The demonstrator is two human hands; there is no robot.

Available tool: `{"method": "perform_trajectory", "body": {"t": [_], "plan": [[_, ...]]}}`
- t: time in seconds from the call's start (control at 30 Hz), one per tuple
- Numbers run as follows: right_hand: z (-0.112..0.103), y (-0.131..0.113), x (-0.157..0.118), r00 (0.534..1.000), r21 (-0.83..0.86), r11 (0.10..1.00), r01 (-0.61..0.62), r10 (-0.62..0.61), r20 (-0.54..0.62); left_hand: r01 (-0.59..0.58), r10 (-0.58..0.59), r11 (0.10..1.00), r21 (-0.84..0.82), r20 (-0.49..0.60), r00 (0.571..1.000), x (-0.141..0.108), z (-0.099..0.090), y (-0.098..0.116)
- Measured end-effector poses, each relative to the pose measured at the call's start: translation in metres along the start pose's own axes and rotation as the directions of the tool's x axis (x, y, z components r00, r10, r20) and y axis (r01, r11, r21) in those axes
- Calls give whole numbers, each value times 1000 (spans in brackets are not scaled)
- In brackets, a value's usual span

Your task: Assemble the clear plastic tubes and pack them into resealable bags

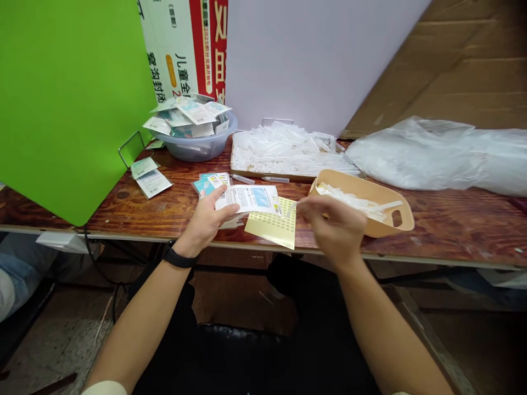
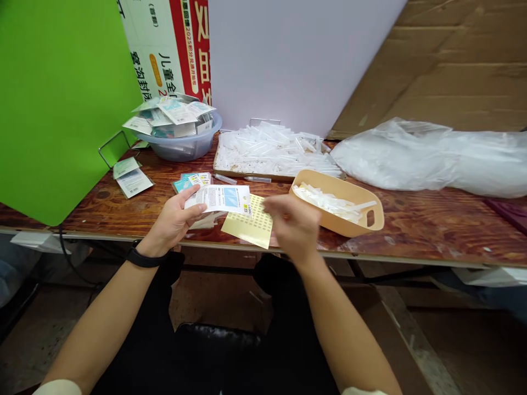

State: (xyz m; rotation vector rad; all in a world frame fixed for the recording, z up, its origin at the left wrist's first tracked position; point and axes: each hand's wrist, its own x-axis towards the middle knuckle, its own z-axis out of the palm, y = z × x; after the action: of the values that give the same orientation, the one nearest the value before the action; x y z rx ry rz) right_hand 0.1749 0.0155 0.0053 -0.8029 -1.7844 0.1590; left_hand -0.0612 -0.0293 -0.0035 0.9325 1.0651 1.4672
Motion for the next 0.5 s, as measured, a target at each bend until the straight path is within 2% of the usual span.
{"method": "perform_trajectory", "body": {"t": [0.07,0.1,0.17,0.2,0.27,0.37,0.4,0.47,0.5], "plan": [[-19,37,8,983,-325,932,-162,122,-140,4,-4,1000,-15,-6,1000,2,-3,1],[-29,57,12,976,-455,865,-214,166,-144,3,-3,1000,-19,-3,1000,3,-4,2],[-44,91,19,963,-524,808,-269,231,-138,8,-8,999,-47,2,1000,2,-3,3],[-50,104,21,949,-601,739,-302,291,-119,16,-15,997,-72,1,1000,2,-3,4],[-55,117,23,919,-706,632,-321,388,-70,31,-30,992,-121,4,1000,0,0,7],[-52,111,24,864,-782,525,-336,502,-35,34,-33,991,-127,6,999,0,2,8],[-49,104,25,861,-791,508,-342,506,-47,30,-30,993,-115,0,1000,0,2,7],[-41,82,25,896,-779,524,-343,432,-104,14,-16,996,-85,-19,1000,2,1,5],[-36,69,24,920,-736,578,-351,360,-156,2,-4,998,-71,-29,1000,3,1,3]]}}
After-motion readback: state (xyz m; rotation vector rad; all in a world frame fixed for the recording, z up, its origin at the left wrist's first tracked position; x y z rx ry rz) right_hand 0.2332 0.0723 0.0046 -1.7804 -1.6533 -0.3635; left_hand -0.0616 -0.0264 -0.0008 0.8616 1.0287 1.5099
